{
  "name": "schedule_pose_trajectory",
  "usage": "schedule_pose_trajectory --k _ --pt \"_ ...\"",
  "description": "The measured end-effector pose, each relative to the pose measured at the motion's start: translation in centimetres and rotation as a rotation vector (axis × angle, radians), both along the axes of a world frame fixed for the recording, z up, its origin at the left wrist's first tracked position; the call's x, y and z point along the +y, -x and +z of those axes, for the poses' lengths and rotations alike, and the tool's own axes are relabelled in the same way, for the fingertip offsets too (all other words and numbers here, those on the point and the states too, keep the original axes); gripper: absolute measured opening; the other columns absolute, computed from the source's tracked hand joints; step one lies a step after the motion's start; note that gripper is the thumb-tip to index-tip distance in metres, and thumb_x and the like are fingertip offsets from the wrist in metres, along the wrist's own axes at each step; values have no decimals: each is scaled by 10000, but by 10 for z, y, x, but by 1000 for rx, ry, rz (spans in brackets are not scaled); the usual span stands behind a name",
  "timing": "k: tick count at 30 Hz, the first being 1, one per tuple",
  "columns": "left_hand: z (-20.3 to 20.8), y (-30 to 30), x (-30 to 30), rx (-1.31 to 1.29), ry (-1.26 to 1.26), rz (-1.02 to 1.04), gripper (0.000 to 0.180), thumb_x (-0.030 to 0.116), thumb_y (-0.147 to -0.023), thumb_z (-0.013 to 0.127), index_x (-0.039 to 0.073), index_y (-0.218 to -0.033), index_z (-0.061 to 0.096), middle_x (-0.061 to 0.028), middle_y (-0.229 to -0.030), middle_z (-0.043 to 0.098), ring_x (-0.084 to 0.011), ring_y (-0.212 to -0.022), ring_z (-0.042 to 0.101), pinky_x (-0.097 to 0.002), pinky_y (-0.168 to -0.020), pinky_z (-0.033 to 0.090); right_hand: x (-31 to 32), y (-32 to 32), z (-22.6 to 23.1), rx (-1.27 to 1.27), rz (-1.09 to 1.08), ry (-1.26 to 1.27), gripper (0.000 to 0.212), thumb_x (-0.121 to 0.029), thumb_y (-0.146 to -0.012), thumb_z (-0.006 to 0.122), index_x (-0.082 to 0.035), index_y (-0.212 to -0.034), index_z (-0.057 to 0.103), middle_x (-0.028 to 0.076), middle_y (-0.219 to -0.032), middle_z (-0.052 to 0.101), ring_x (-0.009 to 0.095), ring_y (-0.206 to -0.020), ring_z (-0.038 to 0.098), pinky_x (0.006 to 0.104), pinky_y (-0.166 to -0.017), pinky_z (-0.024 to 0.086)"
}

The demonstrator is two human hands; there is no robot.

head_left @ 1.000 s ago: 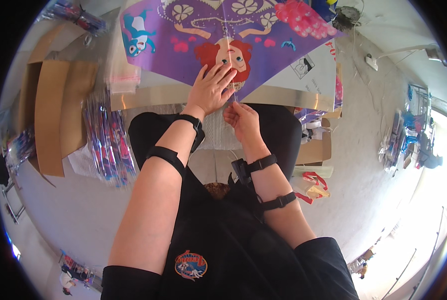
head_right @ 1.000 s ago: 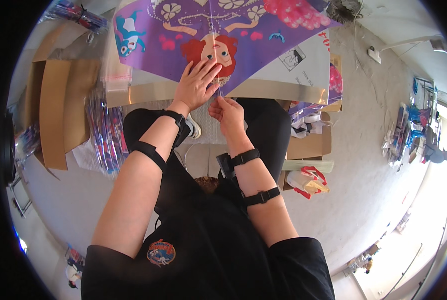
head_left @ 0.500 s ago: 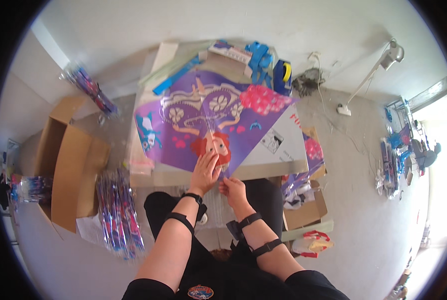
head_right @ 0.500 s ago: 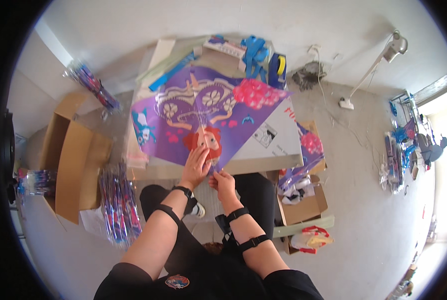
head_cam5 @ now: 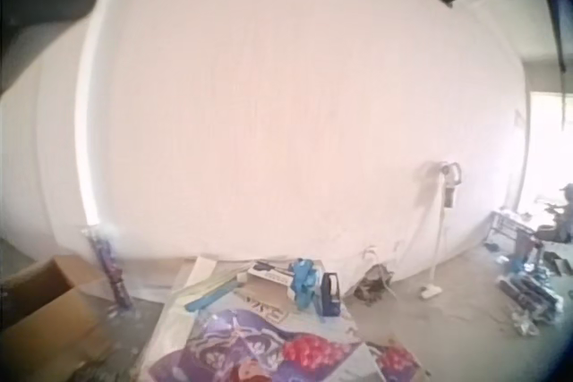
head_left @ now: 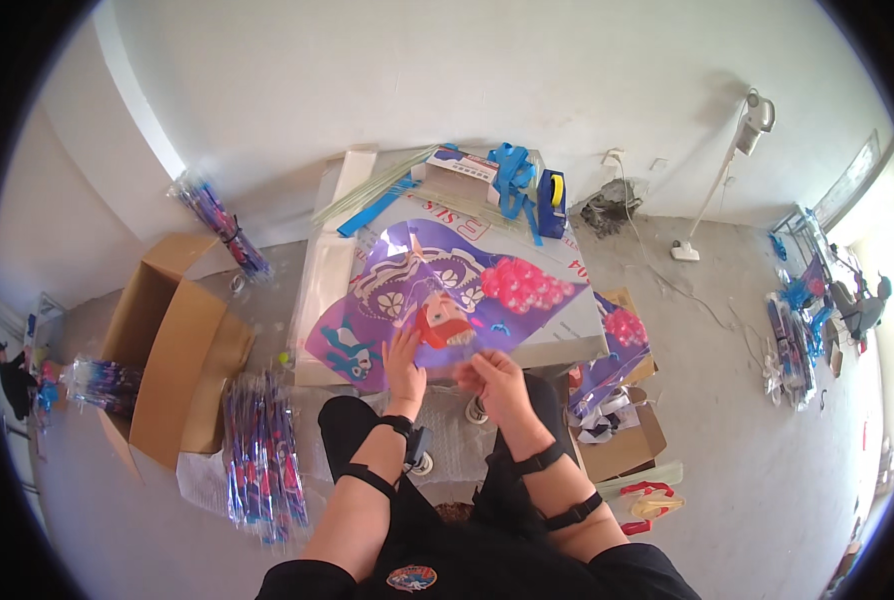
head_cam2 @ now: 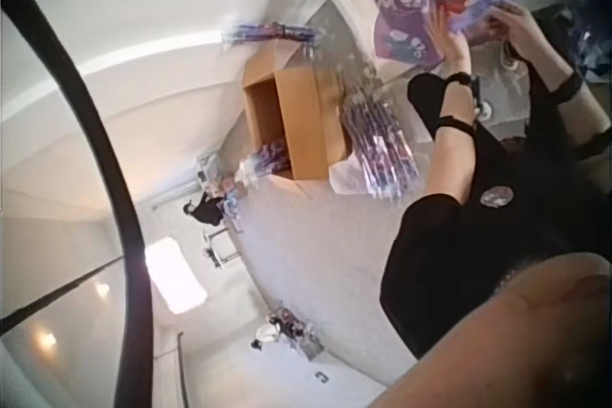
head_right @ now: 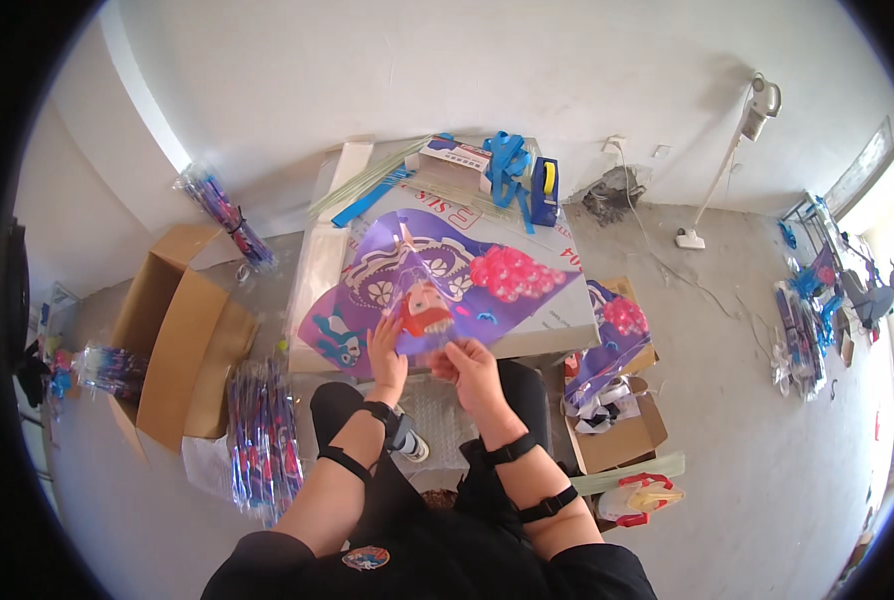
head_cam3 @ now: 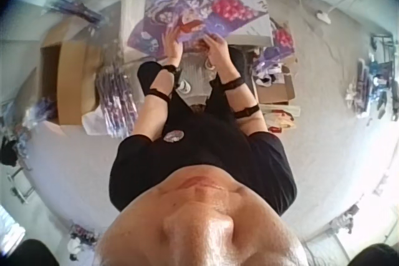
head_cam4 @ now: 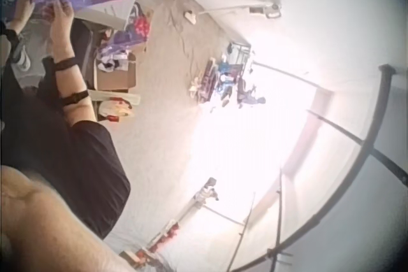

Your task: The recorder is assembling character-themed kites by inserting structural rods and securing them with tape.

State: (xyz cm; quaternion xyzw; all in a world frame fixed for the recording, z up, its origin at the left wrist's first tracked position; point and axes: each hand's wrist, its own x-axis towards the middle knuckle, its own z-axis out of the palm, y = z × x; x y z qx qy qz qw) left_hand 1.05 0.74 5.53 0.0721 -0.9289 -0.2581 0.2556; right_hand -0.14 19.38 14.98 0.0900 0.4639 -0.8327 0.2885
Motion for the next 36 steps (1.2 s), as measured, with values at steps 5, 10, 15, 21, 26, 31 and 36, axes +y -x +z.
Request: schedule_pose_trajectory --k 5,10,15,21,26,31,36 --pt "92 -8 11 85 -128 -205 509 -38 -701 573 89 -1194 590 -169 -1069 645 -363 -977 609 -403 -823 496 52 2 3 678 -223 -294 737 -24 -808 680 -80 -1410 257 185 -1321 414 279 -1103 548 324 -845 528" --pt "191 -38 22 -13 -68 -241 463 -27 -723 565 108 -1164 605 -157 -951 672 -344 -860 641 -406 -742 513 97 2 -26 837 -385 -1225 867 -142 -707 765 -96 -1419 273 253 -1413 273 438 -1235 415 451 -962 453" --pt "262 -75 9 -138 -232 -418 374 -34 -757 547 64 -1106 637 -169 -953 678 -307 -879 661 -347 -756 504 156 10 -14 759 -472 -1180 687 -70 -681 740 -152 -1305 464 216 -1433 285 371 -1168 518 393 -912 487" --pt "318 -98 -21 -363 -379 -584 293 -26 -832 560 9 -1112 636 -66 -990 692 -103 -853 626 -249 -788 491 198 30 -12 799 -233 -843 189 70 -733 639 -37 -884 680 107 -865 659 199 -783 657 277 -686 523" --pt "309 -66 -95 -638 -387 -431 290 21 -797 655 10 -1087 641 -83 -940 700 -122 -855 637 -265 -781 494 196 48 50 725 -184 -788 85 51 -808 587 2 -852 642 52 -735 623 136 -581 619 247 -500 478" --pt "277 20 -147 -749 275 -404 383 180 -705 760 18 -1035 652 -205 -942 669 -357 -884 640 -396 -785 504 176 93 71 765 -14 -911 55 -25 -804 628 14 -842 627 99 -692 620 177 -547 636 288 -475 475" --pt "166 105 -170 -722 493 -328 296 138 -711 713 43 -983 648 -197 -936 660 -362 -914 634 -431 -778 504 148 151 9 840 252 -1368 186 -168 -758 665 -36 -888 657 196 -832 658 331 -763 656 411 -687 514"
